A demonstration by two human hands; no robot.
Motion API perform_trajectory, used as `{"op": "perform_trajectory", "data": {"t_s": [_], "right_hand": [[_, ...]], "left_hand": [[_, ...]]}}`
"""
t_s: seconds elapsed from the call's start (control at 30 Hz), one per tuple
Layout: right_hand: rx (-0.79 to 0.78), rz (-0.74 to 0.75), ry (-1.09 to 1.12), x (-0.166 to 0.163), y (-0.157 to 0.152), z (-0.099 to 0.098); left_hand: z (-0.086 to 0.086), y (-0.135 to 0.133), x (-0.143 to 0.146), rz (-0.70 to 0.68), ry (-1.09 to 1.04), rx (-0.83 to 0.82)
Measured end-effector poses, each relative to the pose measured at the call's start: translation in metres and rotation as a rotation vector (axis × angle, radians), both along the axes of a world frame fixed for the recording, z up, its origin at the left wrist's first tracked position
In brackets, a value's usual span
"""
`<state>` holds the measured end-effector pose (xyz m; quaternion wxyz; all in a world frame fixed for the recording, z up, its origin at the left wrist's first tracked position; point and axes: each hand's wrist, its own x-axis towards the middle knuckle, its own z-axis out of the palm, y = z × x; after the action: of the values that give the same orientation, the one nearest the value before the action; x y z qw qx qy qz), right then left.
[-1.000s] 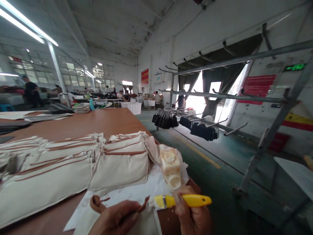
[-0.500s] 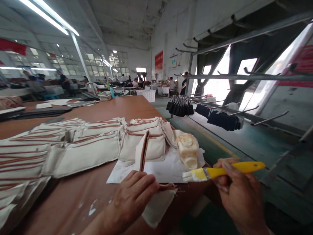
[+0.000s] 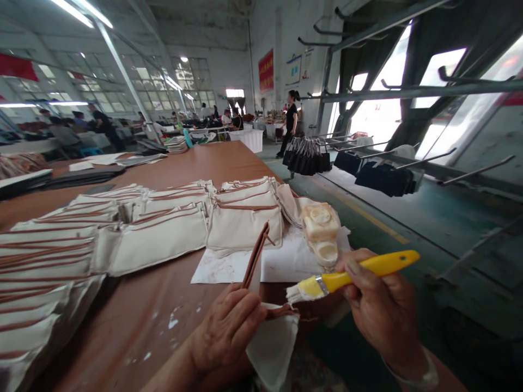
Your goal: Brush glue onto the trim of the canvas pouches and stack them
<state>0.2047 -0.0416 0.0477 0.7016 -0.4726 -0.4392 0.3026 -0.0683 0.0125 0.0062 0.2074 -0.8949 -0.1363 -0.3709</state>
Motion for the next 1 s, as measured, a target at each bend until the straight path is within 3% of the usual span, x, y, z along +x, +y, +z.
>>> {"op": "perform_trajectory", "data": {"t_s": [0.13,0.33,0.53,0.7,0.9,1.0], "right_hand": [[-0.023,-0.002,-0.007,-0.003,0.002,-0.003],[-0.052,0.209,-0.022,-0.004,-0.011,-0.009],[-0.023,0.076,0.056,-0.004,-0.004,-0.006],[-0.067,0.250,-0.089,-0.010,-0.007,-0.013],[0.000,0.073,-0.055,-0.006,-0.007,-0.010],[0.026,0.127,-0.184,-0.012,-0.010,-0.008]], "left_hand": [[-0.008,-0.002,-0.004,0.023,-0.020,-0.011],[-0.012,-0.002,-0.007,0.022,-0.050,-0.005],[-0.012,-0.002,-0.010,0.011,-0.046,-0.011],[-0.010,-0.001,-0.012,-0.005,-0.053,-0.022],[-0.016,0.000,-0.014,0.005,-0.037,-0.021],[-0.018,0.001,-0.015,0.008,-0.037,-0.027]]}}
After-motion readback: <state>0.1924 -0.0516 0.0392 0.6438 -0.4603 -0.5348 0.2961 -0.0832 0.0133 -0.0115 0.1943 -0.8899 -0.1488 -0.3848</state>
